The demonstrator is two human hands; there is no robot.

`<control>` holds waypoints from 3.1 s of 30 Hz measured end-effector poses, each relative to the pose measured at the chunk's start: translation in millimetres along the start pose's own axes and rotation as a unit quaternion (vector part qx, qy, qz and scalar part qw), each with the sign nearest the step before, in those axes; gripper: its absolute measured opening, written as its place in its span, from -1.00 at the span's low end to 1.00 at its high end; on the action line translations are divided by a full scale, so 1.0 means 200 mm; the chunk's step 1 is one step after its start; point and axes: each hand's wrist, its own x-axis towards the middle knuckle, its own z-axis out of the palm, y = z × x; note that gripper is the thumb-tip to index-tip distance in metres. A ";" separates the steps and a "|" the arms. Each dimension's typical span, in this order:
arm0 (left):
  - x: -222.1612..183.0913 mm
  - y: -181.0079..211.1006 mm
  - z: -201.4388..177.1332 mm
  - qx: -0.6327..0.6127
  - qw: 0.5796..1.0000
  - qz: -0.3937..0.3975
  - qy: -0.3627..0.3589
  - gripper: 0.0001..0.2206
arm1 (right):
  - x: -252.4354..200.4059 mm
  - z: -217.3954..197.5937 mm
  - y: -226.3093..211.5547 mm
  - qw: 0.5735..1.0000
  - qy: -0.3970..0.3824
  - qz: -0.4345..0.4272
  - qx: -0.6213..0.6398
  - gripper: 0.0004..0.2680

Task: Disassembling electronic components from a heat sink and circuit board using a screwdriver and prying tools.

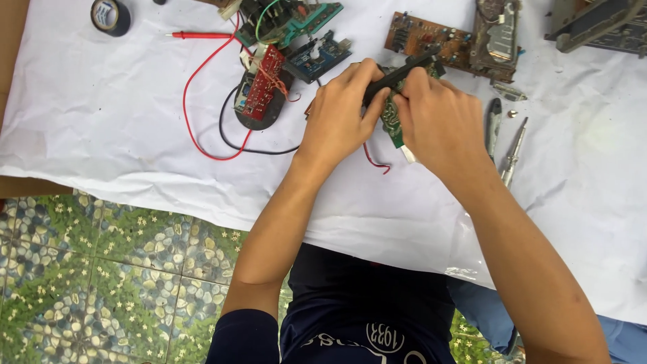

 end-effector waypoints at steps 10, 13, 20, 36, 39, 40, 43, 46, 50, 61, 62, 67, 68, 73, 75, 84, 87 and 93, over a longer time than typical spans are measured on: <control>0.00 -0.02 0.01 -0.041 0.999 -0.019 0.013 -0.88 | -0.04 0.08 0.06 0.999 0.034 -0.033 -0.020 -0.82; 0.00 -0.04 0.01 -0.048 0.999 -0.007 0.018 -0.85 | -0.05 0.09 0.07 0.998 0.036 -0.039 0.017 -0.82; 0.01 -0.04 0.04 -0.025 0.999 -0.035 -0.007 -0.81 | -0.09 0.11 0.09 0.996 0.049 -0.061 0.042 -0.82; 0.02 -0.04 0.01 -0.039 0.998 0.011 -0.054 -0.85 | -0.12 0.14 0.07 0.994 0.072 -0.006 0.078 -0.83; 0.02 -0.07 0.00 -0.029 0.996 0.055 -0.066 -0.84 | -0.11 0.14 0.06 0.994 0.083 -0.006 0.077 -0.84; 0.02 -0.07 0.00 -0.030 0.996 0.056 -0.067 -0.84 | -0.12 0.15 0.06 0.994 0.082 -0.005 0.076 -0.84; 0.03 -0.08 0.00 -0.022 0.994 0.073 -0.078 -0.82 | -0.12 0.15 0.05 0.994 0.091 0.004 0.066 -0.83; 0.04 -0.09 0.00 -0.022 0.993 0.079 -0.084 -0.82 | -0.11 0.15 0.04 0.994 0.088 0.013 0.067 -0.84; 0.04 -0.08 -0.02 -0.041 0.993 0.083 -0.076 -0.82 | -0.12 0.16 0.04 0.994 0.095 0.007 0.054 -0.85; 0.03 -0.12 -0.03 -0.150 0.987 0.024 -0.049 -0.79 | -0.18 0.01 0.08 0.974 0.052 0.006 0.218 -0.93; 0.03 -0.11 -0.04 -0.167 0.985 0.026 -0.043 -0.74 | -0.22 -0.06 0.07 0.952 0.089 0.044 0.291 -0.94; 0.01 -0.05 -0.09 -0.199 0.979 0.035 -0.008 -0.64 | -0.60 -0.06 0.35 0.880 0.234 0.134 0.390 -0.79; 0.01 -0.04 -0.10 -0.193 0.980 0.040 0.012 -0.63 | -0.68 -0.06 0.40 0.895 0.241 0.163 0.337 -0.69; 0.01 -0.02 -0.11 -0.141 0.983 0.103 0.060 -0.56 | -0.97 -0.06 0.56 0.944 0.131 0.244 0.180 -0.83; 0.00 -0.01 -0.11 -0.166 0.983 0.065 0.034 -0.56 | -1.01 -0.02 0.55 0.947 0.076 0.255 0.179 -0.85; -0.01 -0.05 -0.02 -0.151 0.987 0.017 0.058 -0.57 | -0.95 0.04 0.51 0.944 0.019 0.299 0.137 -0.79; -0.02 -0.01 -0.01 -0.101 0.985 0.069 0.126 -0.58 | -0.92 0.05 0.51 0.942 0.000 0.315 0.117 -0.78; -0.24 0.40 0.00 -0.187 0.948 0.242 -0.090 -0.88 | -0.88 0.01 0.50 0.937 -0.055 0.330 0.097 -0.77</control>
